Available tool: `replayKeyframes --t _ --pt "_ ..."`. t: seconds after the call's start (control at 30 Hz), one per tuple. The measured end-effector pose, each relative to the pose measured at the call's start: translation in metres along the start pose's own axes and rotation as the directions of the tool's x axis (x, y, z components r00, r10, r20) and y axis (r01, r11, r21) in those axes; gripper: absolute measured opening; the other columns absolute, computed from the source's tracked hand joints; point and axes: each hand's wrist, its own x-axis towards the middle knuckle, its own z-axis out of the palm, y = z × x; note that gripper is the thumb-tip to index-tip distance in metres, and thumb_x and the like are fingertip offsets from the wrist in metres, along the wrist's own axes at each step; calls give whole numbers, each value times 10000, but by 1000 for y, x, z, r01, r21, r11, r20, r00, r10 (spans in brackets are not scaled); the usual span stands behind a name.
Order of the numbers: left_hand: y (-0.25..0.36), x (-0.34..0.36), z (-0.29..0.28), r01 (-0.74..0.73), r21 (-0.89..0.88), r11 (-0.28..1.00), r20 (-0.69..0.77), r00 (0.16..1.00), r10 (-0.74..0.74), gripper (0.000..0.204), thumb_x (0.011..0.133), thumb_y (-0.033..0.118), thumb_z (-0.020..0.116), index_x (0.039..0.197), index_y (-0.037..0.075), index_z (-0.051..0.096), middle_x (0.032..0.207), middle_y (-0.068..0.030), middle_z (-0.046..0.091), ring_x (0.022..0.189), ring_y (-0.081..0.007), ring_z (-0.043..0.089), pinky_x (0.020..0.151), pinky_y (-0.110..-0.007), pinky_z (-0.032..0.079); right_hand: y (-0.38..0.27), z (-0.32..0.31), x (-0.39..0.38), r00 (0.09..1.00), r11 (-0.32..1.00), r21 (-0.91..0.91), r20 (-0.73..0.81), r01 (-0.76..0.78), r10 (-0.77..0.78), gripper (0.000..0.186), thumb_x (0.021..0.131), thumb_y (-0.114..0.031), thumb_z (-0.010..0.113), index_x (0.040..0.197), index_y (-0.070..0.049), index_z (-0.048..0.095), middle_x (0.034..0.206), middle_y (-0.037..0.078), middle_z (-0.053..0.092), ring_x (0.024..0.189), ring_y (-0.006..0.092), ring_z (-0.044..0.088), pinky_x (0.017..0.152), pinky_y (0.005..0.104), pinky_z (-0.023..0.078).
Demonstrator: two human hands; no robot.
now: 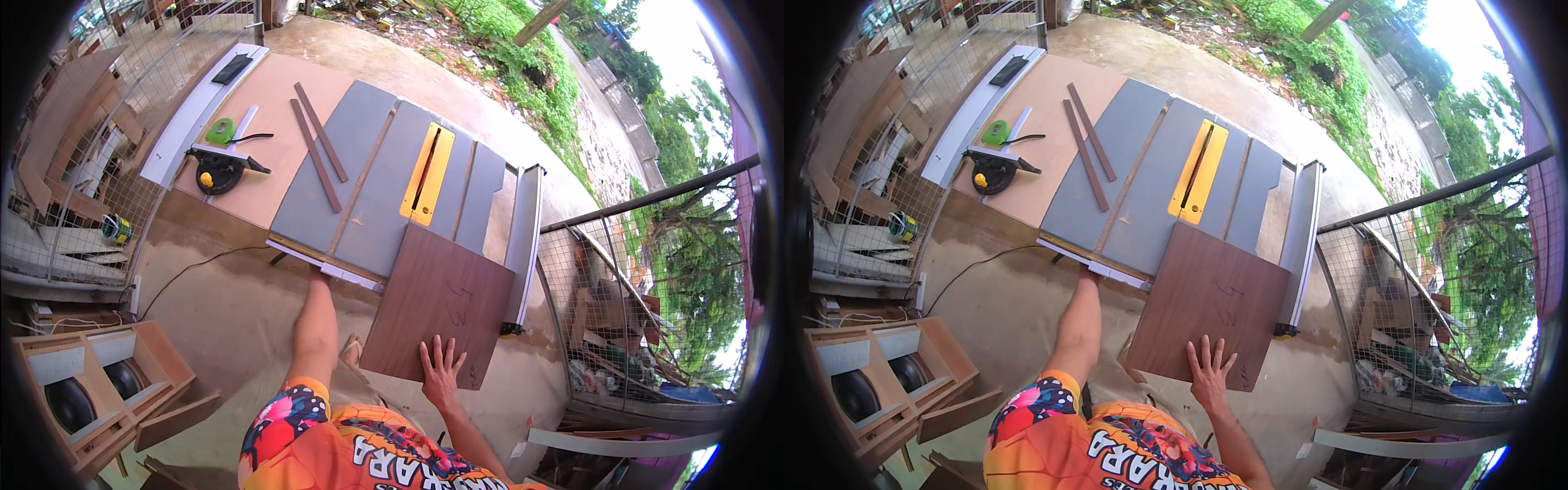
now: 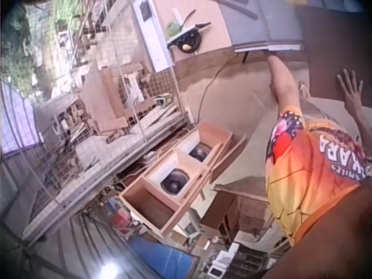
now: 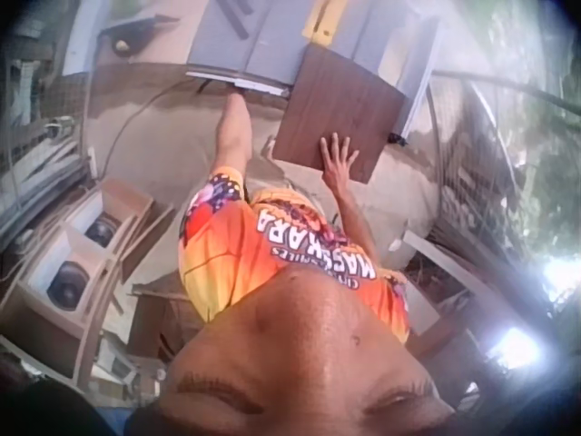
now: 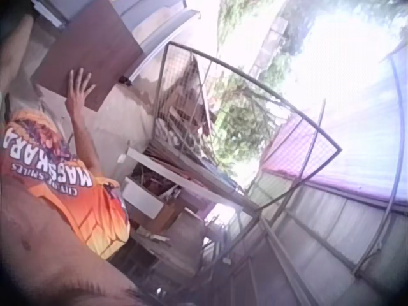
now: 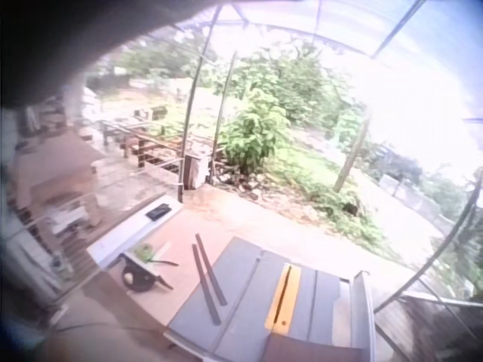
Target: The person positions a wood panel on a table saw and makes a cut. They then carry the cut panel to a partially assembled cabinet on the floor and slide it into a shelf slot.
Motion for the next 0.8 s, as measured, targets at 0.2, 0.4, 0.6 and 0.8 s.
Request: replayKeyframes --t 0.2,0.4,0.6,0.8 --pt "2 6 21 34 63 997 -83 996 -29 365 1075 372 533 1329 117 592 1324 -97 648 1203 -286 617 991 -485 530 3 6 -8 999 999 -38 -55 -2 0 974 728 54 642 1625 -214 375 1737 153 186 1591 498 81 1170 810 77" --pt "19 17 35 22 99 995 -115 993 -11 376 1073 380 536 1331 113 591 1319 -95 647 1199 -284 618 987 -487 535 7 -2 1 998 999 -30 -60 11 -13 957 745 48 637 1624 -226 376 1738 144 185 1591 495 82 1169 812 69" --pt "27 15 33 62 172 983 -148 988 -37 387 1070 388 538 1333 109 590 1314 -94 646 1195 -282 620 983 -489 540 3 4 1 997 999 15 -57 -50 50 962 770 53 621 1635 -272 353 1741 159 162 1587 497 99 1153 830 81" --pt "43 12 33 77 228 971 -171 985 -38 398 1068 396 541 1336 104 589 1309 -92 644 1192 -280 621 980 -491 545 4 8 -4 997 999 -15 -58 -42 41 974 779 74 612 1643 -283 336 1750 152 127 1591 495 76 1155 827 75"
